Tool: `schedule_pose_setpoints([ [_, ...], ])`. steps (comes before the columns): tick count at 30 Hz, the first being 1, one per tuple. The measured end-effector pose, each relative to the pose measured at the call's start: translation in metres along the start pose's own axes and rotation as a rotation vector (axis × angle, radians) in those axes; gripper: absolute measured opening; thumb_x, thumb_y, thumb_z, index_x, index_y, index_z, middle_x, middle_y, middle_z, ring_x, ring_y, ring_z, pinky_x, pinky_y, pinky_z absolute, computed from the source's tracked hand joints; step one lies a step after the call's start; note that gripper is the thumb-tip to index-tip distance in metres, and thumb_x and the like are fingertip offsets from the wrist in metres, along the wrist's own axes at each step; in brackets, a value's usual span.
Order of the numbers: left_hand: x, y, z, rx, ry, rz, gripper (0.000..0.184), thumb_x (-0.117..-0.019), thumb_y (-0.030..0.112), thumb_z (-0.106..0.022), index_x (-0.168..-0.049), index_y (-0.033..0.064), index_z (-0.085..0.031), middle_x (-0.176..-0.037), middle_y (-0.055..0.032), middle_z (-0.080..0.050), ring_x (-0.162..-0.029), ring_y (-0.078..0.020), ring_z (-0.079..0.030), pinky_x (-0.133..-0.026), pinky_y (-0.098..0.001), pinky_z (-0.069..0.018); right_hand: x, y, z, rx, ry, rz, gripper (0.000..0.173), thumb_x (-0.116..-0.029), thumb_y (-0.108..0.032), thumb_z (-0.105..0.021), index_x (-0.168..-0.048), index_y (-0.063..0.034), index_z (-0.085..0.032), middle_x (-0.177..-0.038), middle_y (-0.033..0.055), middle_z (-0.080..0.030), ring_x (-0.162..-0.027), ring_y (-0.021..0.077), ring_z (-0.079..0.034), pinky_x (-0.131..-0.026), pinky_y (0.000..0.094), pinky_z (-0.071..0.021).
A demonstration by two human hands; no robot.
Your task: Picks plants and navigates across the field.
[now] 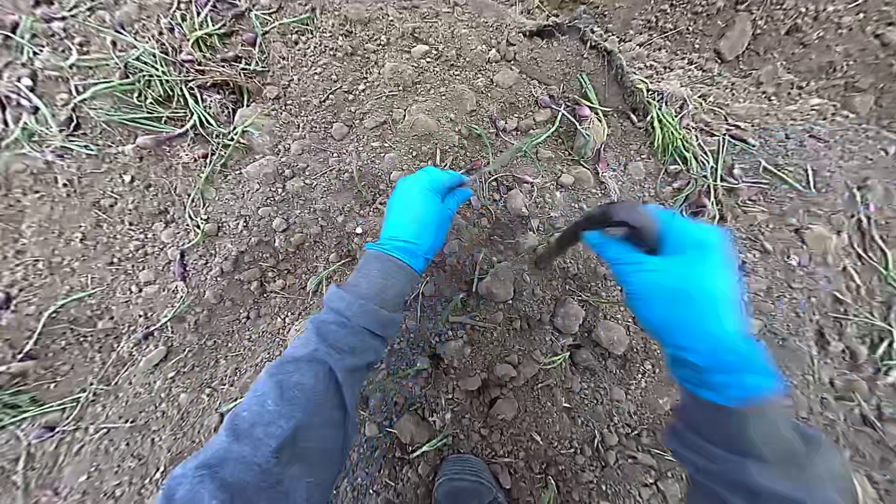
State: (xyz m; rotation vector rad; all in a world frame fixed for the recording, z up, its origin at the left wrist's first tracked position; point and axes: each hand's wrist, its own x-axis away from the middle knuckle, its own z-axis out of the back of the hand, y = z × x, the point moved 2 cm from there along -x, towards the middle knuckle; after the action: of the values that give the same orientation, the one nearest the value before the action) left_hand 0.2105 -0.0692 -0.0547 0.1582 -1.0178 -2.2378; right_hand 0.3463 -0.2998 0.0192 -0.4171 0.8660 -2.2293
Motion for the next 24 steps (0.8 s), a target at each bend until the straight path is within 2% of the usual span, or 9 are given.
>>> schedule_pose_setpoints([
  [3, 0.025, -0.026, 0.041, 0.350, 0.100, 0.197, 0.011, -0.0990, 0.017, -0.071, -0.108, 0.0110, -0.074, -0.089, -0.0001, -0.076, -0.072, -0.0085, -0.071, -0.069, -0.0286, -0.0609, -0.004, 0.057, -0.083, 0.100, -0.136, -0.235, 0.026, -0.0990, -0.036, -0.071, -0.112, -0.0132, -0.074, -0.094, 0.0144, -0.073, -0.088, 0.0353, -0.070, -0.076, 0.0653, -0.0524],
  [7, 0.112, -0.055, 0.066, 0.723, 0.013, 0.317, 0.020, -0.0988, 0.011, -0.068, -0.118, 0.0057, -0.067, -0.106, -0.0063, -0.073, -0.088, -0.0152, -0.073, -0.080, -0.0323, -0.0636, -0.007, 0.051, -0.091, 0.183, -0.227, -0.373, 0.034, -0.0995, -0.038, -0.068, -0.119, -0.0109, -0.072, -0.109, 0.0173, -0.073, -0.106, 0.0376, -0.069, -0.092, 0.0658, -0.0508],
  [10, 0.185, -0.011, 0.063, 0.743, 0.110, 0.547, 0.003, -0.0940, 0.003, -0.064, -0.094, -0.0002, -0.064, -0.079, -0.0027, -0.066, -0.073, -0.0109, -0.065, -0.070, -0.0263, -0.0545, -0.010, 0.044, -0.089, 0.208, -0.270, -0.421, 0.035, -0.1010, -0.040, -0.065, -0.125, -0.0138, -0.069, -0.112, 0.0145, -0.073, -0.107, 0.0350, -0.070, -0.091, 0.0628, -0.0528],
  [12, 0.217, 0.020, 0.055, 0.924, 0.094, 0.622, 0.016, -0.0877, -0.002, -0.062, -0.104, -0.0008, -0.063, -0.089, -0.0071, -0.070, -0.084, -0.0155, -0.069, -0.082, -0.0305, -0.0589, -0.014, 0.044, -0.085, 0.219, -0.321, -0.447, 0.038, -0.1025, -0.041, -0.062, -0.131, -0.0173, -0.067, -0.118, 0.0120, -0.073, -0.111, 0.0331, -0.069, -0.092, 0.0613, -0.0535],
  [13, 0.235, 0.025, 0.053, 1.011, 0.045, 0.620, 0.021, -0.0920, -0.002, -0.060, -0.113, 0.0006, -0.062, -0.098, -0.0079, -0.071, -0.089, -0.0165, -0.071, -0.086, -0.0317, -0.0607, -0.017, 0.043, -0.084, 0.219, -0.358, -0.452, 0.038, -0.1032, -0.041, -0.061, -0.133, -0.0182, -0.066, -0.121, 0.0113, -0.073, -0.113, 0.0324, -0.069, -0.093, 0.0603, -0.0534],
  [16, 0.274, 0.061, 0.057, 1.086, 0.029, 0.740, 0.022, -0.1031, 0.006, -0.056, -0.120, 0.0111, -0.068, -0.098, 0.0008, -0.074, -0.079, -0.0066, -0.072, -0.073, -0.0229, -0.0634, -0.014, 0.040, -0.078, 0.099, -0.495, -0.505, 0.043, -0.1012, -0.032, -0.066, -0.140, -0.0144, -0.062, -0.130, 0.0126, -0.069, -0.122, 0.0315, -0.064, -0.102, 0.0579, -0.0503],
  [19, 0.279, 0.106, 0.069, 1.067, 0.088, 0.730, 0.018, -0.1049, 0.014, -0.055, -0.114, 0.0125, -0.070, -0.088, 0.0024, -0.072, -0.068, -0.0056, -0.067, -0.065, -0.0207, -0.0603, 0.016, 0.018, -0.045, -0.110, -0.453, -0.544, 0.054, -0.1021, -0.029, -0.065, -0.153, -0.0168, -0.051, -0.135, 0.0141, -0.067, -0.124, 0.0323, -0.064, -0.104, 0.0589, -0.0501],
  [22, 0.274, 0.141, 0.073, 0.974, 0.030, 0.617, 0.017, -0.1045, 0.018, -0.055, -0.116, 0.0113, -0.065, -0.109, -0.0019, -0.074, -0.098, -0.0155, -0.074, -0.090, -0.0333, -0.0630, 0.082, -0.015, 0.028, -0.195, -0.313, -0.570, 0.051, -0.1017, -0.034, -0.066, -0.151, -0.0260, -0.055, -0.132, 0.0090, -0.069, -0.121, 0.0275, -0.066, -0.102, 0.0573, -0.0521],
  [24, 0.267, 0.163, 0.072, 1.023, -0.033, 0.559, 0.023, -0.1054, 0.022, -0.055, -0.120, 0.0080, -0.065, -0.116, -0.0104, -0.074, -0.108, -0.0260, -0.073, -0.097, -0.0438, -0.0613, 0.131, -0.025, 0.091, -0.192, -0.275, -0.623, 0.046, -0.0997, -0.035, -0.068, -0.145, -0.0297, -0.061, -0.128, 0.0064, -0.070, -0.118, 0.0246, -0.067, -0.099, 0.0557, -0.0539],
])
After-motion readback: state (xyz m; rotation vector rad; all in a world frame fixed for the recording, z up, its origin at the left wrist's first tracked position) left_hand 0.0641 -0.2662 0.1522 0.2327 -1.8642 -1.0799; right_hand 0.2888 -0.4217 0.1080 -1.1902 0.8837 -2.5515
